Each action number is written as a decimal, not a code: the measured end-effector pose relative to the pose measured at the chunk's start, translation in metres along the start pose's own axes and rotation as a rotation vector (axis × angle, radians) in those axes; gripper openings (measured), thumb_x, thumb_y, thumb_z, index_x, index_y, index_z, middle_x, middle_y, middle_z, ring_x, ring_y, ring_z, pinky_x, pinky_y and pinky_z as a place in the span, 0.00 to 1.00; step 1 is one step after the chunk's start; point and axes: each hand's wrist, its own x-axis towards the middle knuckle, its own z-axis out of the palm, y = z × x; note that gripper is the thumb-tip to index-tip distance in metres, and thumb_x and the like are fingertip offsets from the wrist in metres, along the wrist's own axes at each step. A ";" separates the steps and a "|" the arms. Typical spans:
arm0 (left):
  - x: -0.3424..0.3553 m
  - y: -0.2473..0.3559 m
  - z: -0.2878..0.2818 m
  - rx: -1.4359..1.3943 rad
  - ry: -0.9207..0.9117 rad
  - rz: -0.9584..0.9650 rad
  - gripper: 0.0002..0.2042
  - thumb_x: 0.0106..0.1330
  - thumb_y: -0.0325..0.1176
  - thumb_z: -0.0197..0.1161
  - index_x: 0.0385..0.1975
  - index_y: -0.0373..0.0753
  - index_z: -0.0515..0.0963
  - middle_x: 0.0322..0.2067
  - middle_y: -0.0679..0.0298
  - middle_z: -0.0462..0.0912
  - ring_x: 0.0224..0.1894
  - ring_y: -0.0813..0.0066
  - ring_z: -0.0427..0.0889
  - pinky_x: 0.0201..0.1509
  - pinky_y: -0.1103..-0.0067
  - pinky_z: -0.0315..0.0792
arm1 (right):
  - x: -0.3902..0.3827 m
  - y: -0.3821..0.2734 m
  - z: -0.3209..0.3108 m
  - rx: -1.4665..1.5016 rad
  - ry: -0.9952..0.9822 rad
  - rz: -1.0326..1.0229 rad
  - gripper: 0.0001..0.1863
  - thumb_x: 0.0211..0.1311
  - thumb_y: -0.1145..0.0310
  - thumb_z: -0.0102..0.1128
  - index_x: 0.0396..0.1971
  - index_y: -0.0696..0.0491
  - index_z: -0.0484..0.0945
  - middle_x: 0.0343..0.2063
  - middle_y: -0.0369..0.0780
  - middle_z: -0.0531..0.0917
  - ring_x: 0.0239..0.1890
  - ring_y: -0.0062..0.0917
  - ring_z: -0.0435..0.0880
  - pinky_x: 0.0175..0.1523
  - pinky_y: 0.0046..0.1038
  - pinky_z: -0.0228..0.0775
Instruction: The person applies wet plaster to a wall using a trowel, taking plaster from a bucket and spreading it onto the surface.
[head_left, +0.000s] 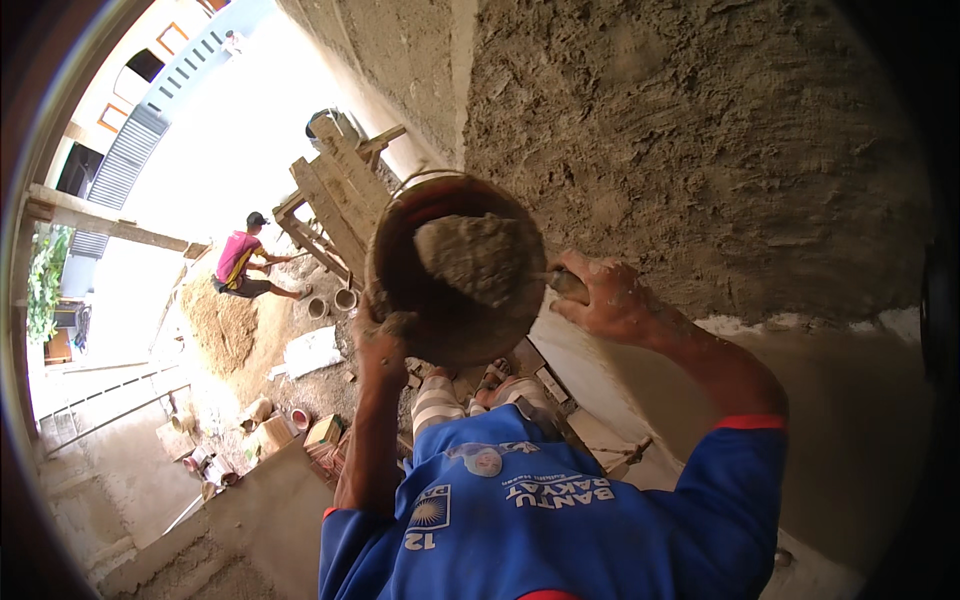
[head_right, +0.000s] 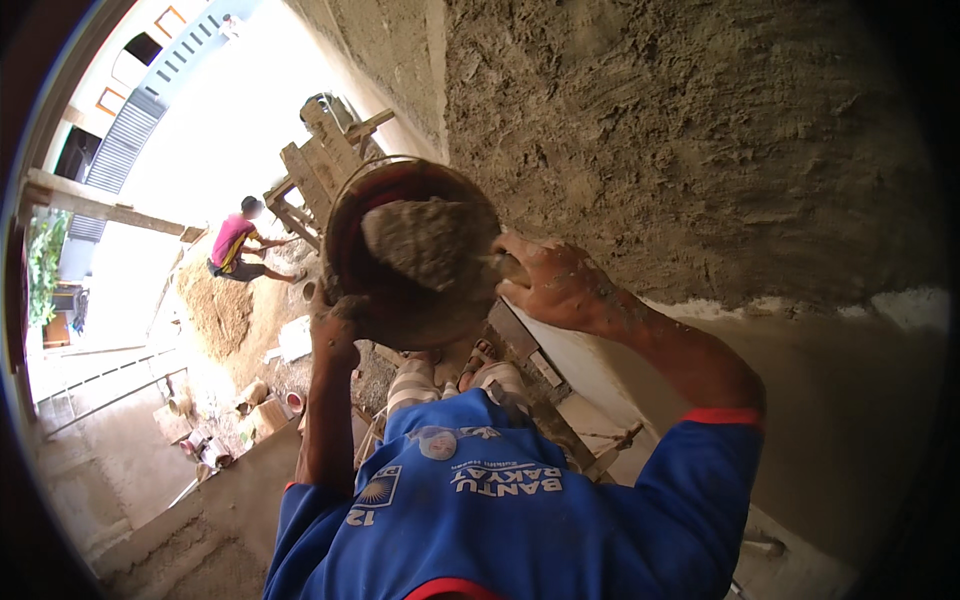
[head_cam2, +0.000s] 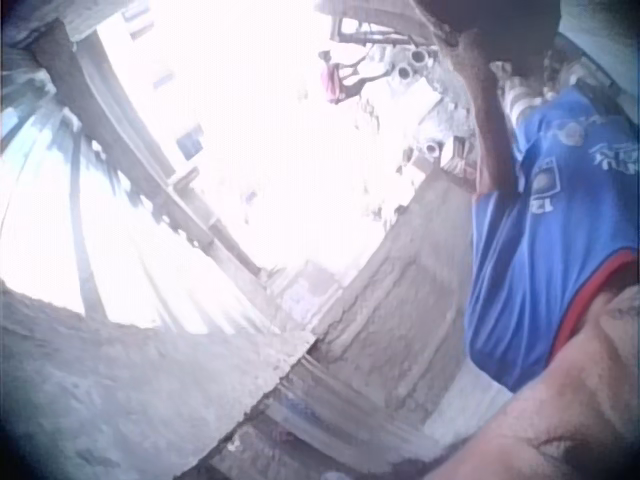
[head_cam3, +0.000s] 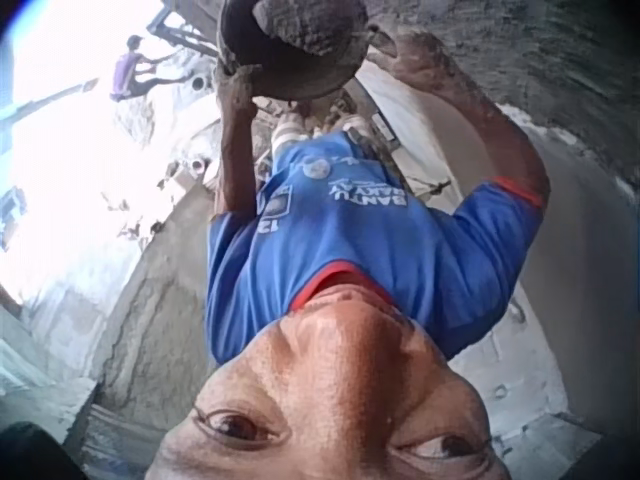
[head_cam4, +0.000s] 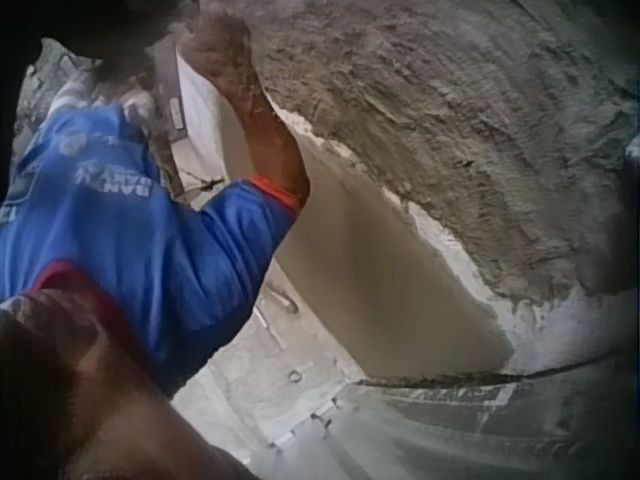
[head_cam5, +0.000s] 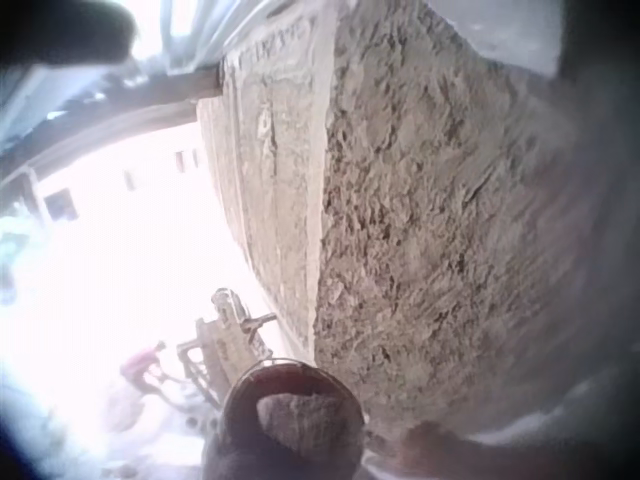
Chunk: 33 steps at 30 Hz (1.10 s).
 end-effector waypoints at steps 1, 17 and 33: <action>0.002 -0.003 -0.008 -0.002 -0.003 -0.001 0.24 0.55 0.18 0.58 0.55 0.33 0.72 0.39 0.63 0.82 0.36 0.72 0.82 0.39 0.78 0.78 | 0.001 -0.018 -0.016 0.036 -0.051 0.022 0.24 0.56 0.64 0.67 0.51 0.56 0.73 0.42 0.52 0.82 0.45 0.48 0.82 0.48 0.41 0.75; -0.003 -0.050 -0.062 0.076 0.259 0.008 0.28 0.51 0.20 0.58 0.58 0.36 0.70 0.41 0.60 0.81 0.38 0.69 0.83 0.41 0.76 0.80 | 0.001 0.053 -0.167 0.061 0.924 0.300 0.31 0.64 0.52 0.60 0.60 0.58 0.71 0.37 0.44 0.81 0.35 0.23 0.80 0.35 0.25 0.76; -0.021 -0.061 0.023 0.233 -0.095 0.007 0.27 0.52 0.21 0.55 0.57 0.31 0.70 0.43 0.59 0.81 0.42 0.72 0.81 0.49 0.77 0.76 | -0.050 0.074 0.065 -1.216 0.422 -0.423 0.24 0.58 0.62 0.53 0.53 0.57 0.77 0.46 0.54 0.80 0.48 0.41 0.79 0.54 0.43 0.66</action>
